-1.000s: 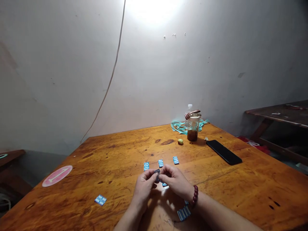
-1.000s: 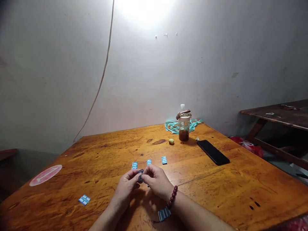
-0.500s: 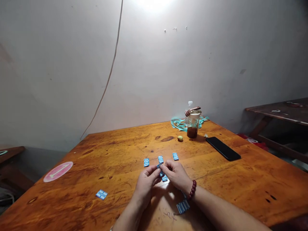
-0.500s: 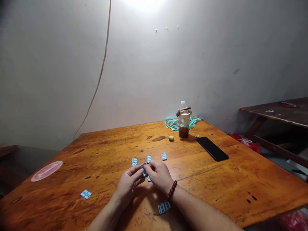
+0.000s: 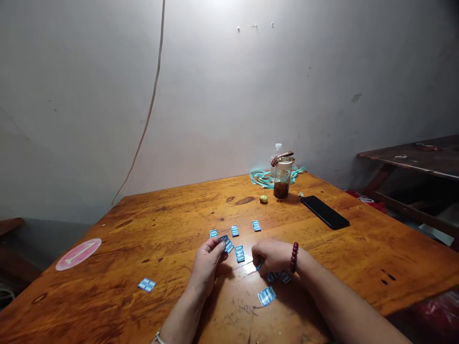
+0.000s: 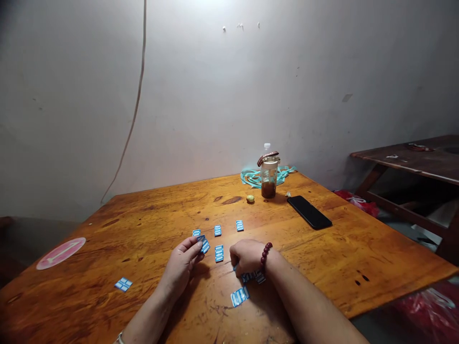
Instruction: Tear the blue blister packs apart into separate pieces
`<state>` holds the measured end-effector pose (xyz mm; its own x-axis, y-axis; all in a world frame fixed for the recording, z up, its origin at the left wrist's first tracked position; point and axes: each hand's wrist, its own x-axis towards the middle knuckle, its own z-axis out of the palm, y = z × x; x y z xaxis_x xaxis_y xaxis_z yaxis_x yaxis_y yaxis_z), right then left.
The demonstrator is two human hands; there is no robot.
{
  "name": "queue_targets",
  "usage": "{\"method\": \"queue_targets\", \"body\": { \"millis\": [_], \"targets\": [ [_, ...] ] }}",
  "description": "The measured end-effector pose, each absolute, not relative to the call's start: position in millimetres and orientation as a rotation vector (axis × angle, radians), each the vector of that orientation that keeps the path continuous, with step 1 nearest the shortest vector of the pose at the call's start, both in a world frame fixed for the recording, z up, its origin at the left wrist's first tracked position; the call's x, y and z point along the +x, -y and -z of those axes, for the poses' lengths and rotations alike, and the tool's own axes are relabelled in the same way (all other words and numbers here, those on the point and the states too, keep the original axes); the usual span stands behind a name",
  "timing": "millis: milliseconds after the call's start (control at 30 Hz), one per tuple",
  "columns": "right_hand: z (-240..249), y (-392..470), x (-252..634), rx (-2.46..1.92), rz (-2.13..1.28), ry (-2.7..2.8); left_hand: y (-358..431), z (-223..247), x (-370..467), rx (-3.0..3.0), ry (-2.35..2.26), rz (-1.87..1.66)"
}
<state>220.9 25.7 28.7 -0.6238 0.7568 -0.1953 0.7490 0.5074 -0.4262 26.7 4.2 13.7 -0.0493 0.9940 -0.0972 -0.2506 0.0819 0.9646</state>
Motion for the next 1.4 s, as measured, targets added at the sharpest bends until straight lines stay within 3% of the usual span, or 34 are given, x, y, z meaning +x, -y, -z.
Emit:
{"method": "queue_targets", "body": {
  "millis": [100,367,667,833,1100,1300,1400],
  "targets": [
    [-26.5,-27.1,220.4,-1.38,-0.836,2.692,-4.3,-12.8,26.3,0.915,-1.101,-1.293],
    [-27.7,-31.1,231.6,-1.355,-0.632,2.681,-4.9,-11.2,25.8,0.966,-1.111,-1.279],
    [-24.8,-34.1,227.5,-1.465,-0.889,2.574,-4.2,-11.7,26.9,0.983,-1.116,-1.257],
    [-22.2,-34.3,226.7,-1.455,-0.762,2.541,-3.4,-13.8,29.0,0.988,-1.117,-1.243],
    [-20.3,-37.5,226.3,-1.442,-0.894,2.45,-4.2,-12.6,27.4,0.992,-1.089,-1.235],
    [-39.9,-24.2,212.1,-0.998,-1.321,2.016,-3.4,-12.2,30.3,1.044,-1.081,-1.229],
    [-41.1,-17.3,198.7,-0.866,-1.278,1.88,-2.5,-10.7,34.0,1.082,-1.088,-1.211]
  ]
}}
